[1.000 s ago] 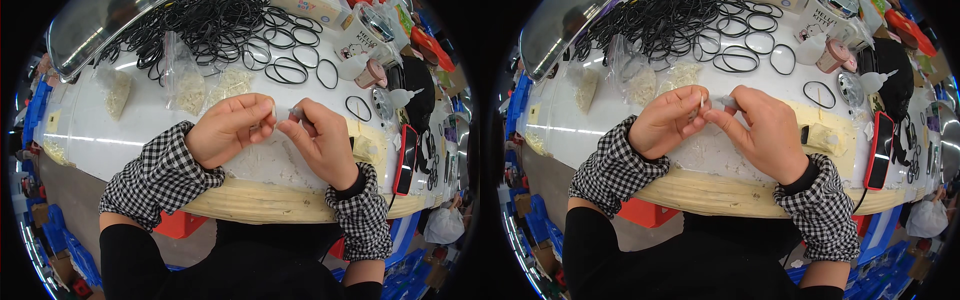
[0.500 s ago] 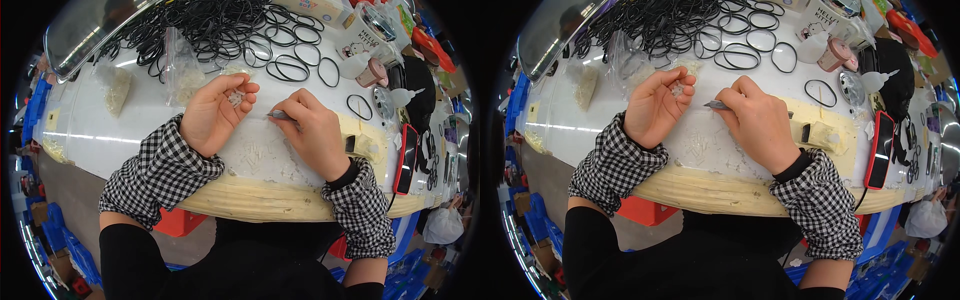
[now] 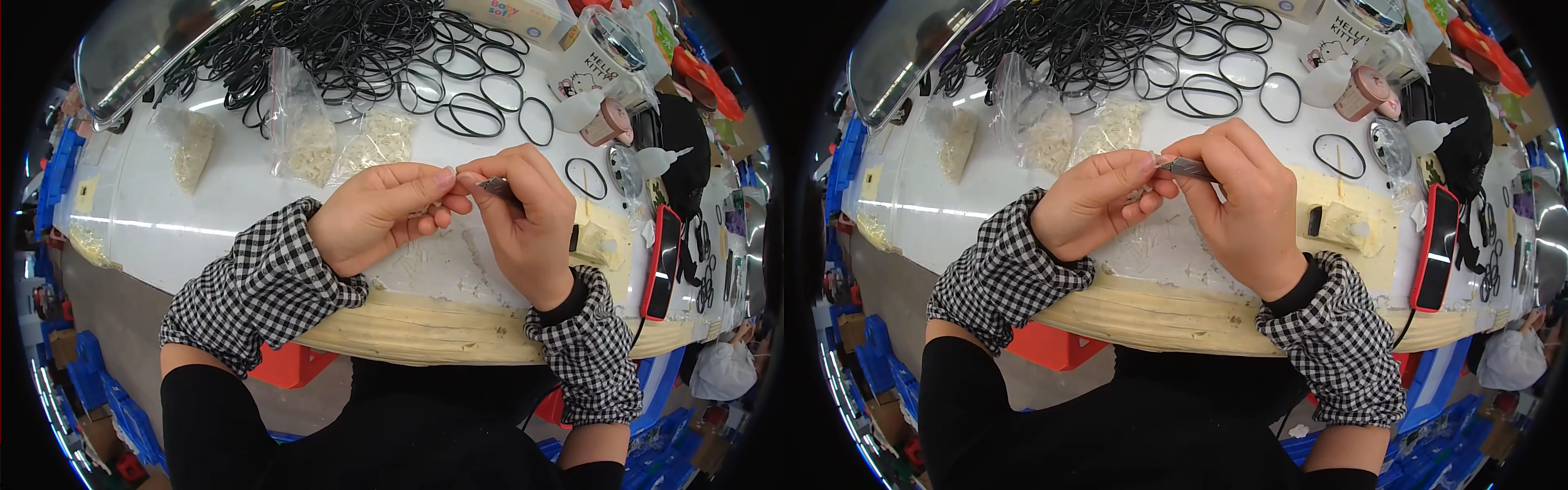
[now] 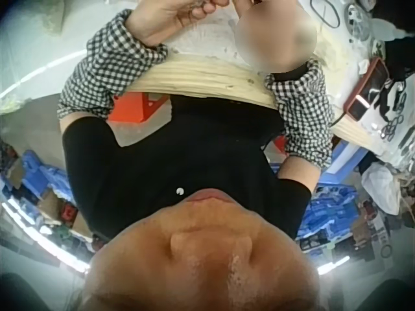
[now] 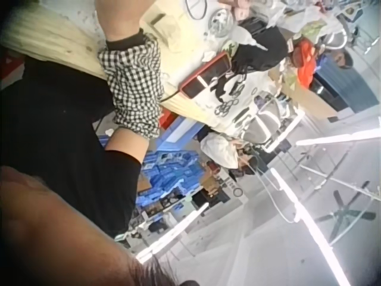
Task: Assembling small plastic and metal components at a workbench.
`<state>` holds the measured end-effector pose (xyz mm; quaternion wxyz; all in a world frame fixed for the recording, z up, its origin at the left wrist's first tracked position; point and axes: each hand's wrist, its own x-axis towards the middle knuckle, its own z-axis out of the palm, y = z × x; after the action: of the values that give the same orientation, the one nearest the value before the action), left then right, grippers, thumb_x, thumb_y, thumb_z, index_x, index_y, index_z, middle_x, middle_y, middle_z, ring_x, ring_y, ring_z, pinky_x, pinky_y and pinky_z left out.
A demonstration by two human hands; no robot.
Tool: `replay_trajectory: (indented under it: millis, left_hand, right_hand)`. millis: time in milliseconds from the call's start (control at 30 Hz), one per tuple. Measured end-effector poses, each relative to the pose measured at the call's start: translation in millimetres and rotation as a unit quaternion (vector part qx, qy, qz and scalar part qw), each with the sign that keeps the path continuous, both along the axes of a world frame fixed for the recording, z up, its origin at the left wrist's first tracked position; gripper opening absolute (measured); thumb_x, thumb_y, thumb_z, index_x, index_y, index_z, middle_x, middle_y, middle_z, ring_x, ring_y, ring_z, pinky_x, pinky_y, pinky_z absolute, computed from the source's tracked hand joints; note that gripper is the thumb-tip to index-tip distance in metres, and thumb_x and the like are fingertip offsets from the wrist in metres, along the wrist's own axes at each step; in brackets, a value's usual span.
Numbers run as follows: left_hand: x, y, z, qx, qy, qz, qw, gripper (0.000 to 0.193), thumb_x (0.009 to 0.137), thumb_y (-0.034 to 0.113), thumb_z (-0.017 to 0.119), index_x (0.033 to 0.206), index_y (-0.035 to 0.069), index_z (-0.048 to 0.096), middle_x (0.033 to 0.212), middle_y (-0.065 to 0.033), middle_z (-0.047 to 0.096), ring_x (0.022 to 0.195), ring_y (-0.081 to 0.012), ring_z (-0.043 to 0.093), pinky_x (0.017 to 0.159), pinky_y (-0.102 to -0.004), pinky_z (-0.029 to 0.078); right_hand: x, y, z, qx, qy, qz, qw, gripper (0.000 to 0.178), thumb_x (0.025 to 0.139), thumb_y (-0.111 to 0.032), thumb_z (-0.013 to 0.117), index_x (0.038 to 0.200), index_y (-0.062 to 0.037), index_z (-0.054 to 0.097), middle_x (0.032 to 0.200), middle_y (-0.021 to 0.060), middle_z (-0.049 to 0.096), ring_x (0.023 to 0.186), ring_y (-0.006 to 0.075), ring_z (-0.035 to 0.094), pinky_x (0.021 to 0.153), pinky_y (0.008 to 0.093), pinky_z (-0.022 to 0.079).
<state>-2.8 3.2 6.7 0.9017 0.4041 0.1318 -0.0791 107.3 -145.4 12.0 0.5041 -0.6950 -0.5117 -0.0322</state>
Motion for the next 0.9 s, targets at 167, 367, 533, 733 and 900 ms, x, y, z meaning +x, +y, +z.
replay_trajectory:
  millis: [167, 367, 533, 733, 900]
  left_hand:
    - [1.0, -2.9, 1.4, -0.004, 0.005, 0.006, 1.000, 0.019, 0.095, 0.018, 0.052, 0.100, 0.001, 0.060, 0.087, -0.0023, 0.057, 0.075, -0.0064, 0.049, 0.065, -0.0159, 0.044]
    - [0.7, -2.8, 0.2, 0.034, -0.005, 0.044, 0.998, 0.019, 0.091, 0.023, 0.057, 0.091, 0.004, 0.060, 0.083, 0.0003, 0.054, 0.072, -0.0068, 0.047, 0.060, -0.0160, 0.039]
    - [0.5, -1.9, 4.2, 0.053, 0.013, 0.034, 0.998, 0.018, 0.091, 0.022, 0.056, 0.089, 0.004, 0.061, 0.081, 0.0010, 0.054, 0.071, -0.0063, 0.046, 0.058, -0.0159, 0.037]
    - [0.1, 1.3, -0.4, 0.019, 0.001, 0.021, 1.000, 0.019, 0.092, 0.021, 0.057, 0.094, 0.003, 0.062, 0.084, -0.0002, 0.058, 0.070, -0.0051, 0.048, 0.061, -0.0168, 0.040]
    - [0.8, 0.8, -5.4, -0.012, -0.030, 0.011, 0.999, 0.019, 0.094, 0.021, 0.055, 0.099, 0.003, 0.061, 0.085, 0.0000, 0.060, 0.070, -0.0049, 0.048, 0.063, -0.0171, 0.041]
  right_hand:
    - [-4.0, -2.8, 0.1, 0.006, 0.015, 0.004, 1.000, 0.014, 0.075, 0.004, 0.068, 0.087, -0.0019, 0.064, 0.077, 0.0059, 0.056, 0.063, 0.0143, 0.061, 0.054, 0.0249, 0.050]
    - [-5.1, -4.1, 6.8, -0.006, 0.006, 0.003, 1.000, 0.014, 0.072, 0.003, 0.070, 0.082, -0.0013, 0.062, 0.076, 0.0057, 0.056, 0.062, 0.0148, 0.061, 0.054, 0.0244, 0.050]
    - [-4.9, -3.6, 5.2, 0.004, -0.028, 0.000, 1.000, 0.015, 0.070, 0.001, 0.072, 0.080, -0.0022, 0.061, 0.073, 0.0051, 0.054, 0.059, 0.0156, 0.060, 0.051, 0.0246, 0.048]
    - [-4.5, -3.3, 2.1, 0.010, -0.069, -0.006, 0.998, 0.016, 0.069, -0.001, 0.074, 0.077, -0.0039, 0.060, 0.070, 0.0041, 0.053, 0.055, 0.0156, 0.056, 0.046, 0.0262, 0.044]
    - [-3.6, -3.2, -0.3, 0.036, -0.097, 0.001, 0.995, 0.017, 0.070, -0.004, 0.074, 0.078, -0.0048, 0.060, 0.070, 0.0038, 0.054, 0.054, 0.0150, 0.056, 0.046, 0.0254, 0.043]
